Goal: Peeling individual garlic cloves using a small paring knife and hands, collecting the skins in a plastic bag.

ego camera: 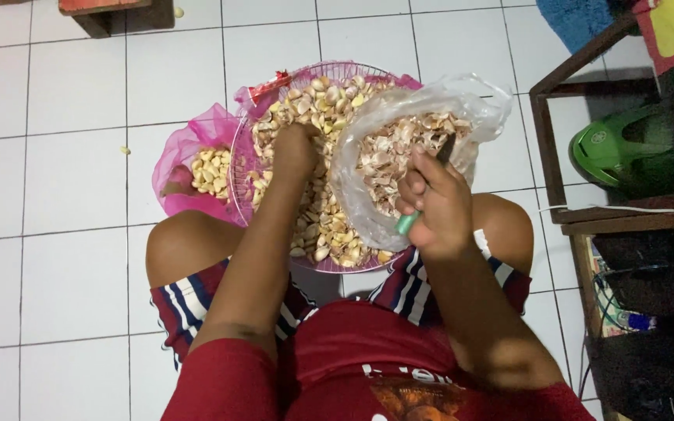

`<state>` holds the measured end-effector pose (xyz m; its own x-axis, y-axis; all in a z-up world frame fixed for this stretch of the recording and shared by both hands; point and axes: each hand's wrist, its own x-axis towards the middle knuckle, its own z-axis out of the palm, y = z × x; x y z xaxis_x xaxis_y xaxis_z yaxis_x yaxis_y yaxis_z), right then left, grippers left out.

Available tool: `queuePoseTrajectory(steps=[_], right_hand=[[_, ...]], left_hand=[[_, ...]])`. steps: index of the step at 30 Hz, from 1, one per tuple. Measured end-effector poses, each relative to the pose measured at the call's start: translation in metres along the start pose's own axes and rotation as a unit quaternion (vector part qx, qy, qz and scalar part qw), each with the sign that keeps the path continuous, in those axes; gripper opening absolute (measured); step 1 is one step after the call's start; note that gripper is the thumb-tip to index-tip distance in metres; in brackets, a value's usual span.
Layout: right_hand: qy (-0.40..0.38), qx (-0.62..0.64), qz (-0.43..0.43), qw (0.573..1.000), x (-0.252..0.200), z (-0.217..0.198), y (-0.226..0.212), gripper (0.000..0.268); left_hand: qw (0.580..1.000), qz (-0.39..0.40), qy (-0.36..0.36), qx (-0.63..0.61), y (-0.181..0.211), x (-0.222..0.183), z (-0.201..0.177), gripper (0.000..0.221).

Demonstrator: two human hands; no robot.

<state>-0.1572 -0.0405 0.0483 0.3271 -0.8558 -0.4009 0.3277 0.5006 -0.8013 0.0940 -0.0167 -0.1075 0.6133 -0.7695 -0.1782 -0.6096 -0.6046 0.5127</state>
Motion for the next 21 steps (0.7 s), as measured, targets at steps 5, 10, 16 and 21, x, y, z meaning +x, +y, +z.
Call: queuePoseTrajectory(steps=[5, 10, 16, 21], right_hand=[[-0.087, 0.092, 0.064, 0.990, -0.004, -0.011, -0.006, 0.026], [0.004, 0.034, 0.083, 0.996, 0.038, -0.031, 0.042, 0.009], [0.002, 0.018, 0.069, 0.997, 0.033, -0.024, 0.036, 0.007], [-0.007, 0.014, 0.078, 0.997, 0.033, -0.018, 0.036, 0.008]], left_hand=[[0.983, 0.149, -0.100, 0.048, 0.009, 0.000, 0.015, 0.023], [0.990, 0.033, -0.117, 0.078, -0.014, 0.020, 0.035, 0.018], [0.986, -0.027, -0.012, -0.167, -0.022, -0.014, -0.016, 0.005], [0.931, -0.045, -0.013, -0.362, -0.038, -0.010, -0.017, 0.010]])
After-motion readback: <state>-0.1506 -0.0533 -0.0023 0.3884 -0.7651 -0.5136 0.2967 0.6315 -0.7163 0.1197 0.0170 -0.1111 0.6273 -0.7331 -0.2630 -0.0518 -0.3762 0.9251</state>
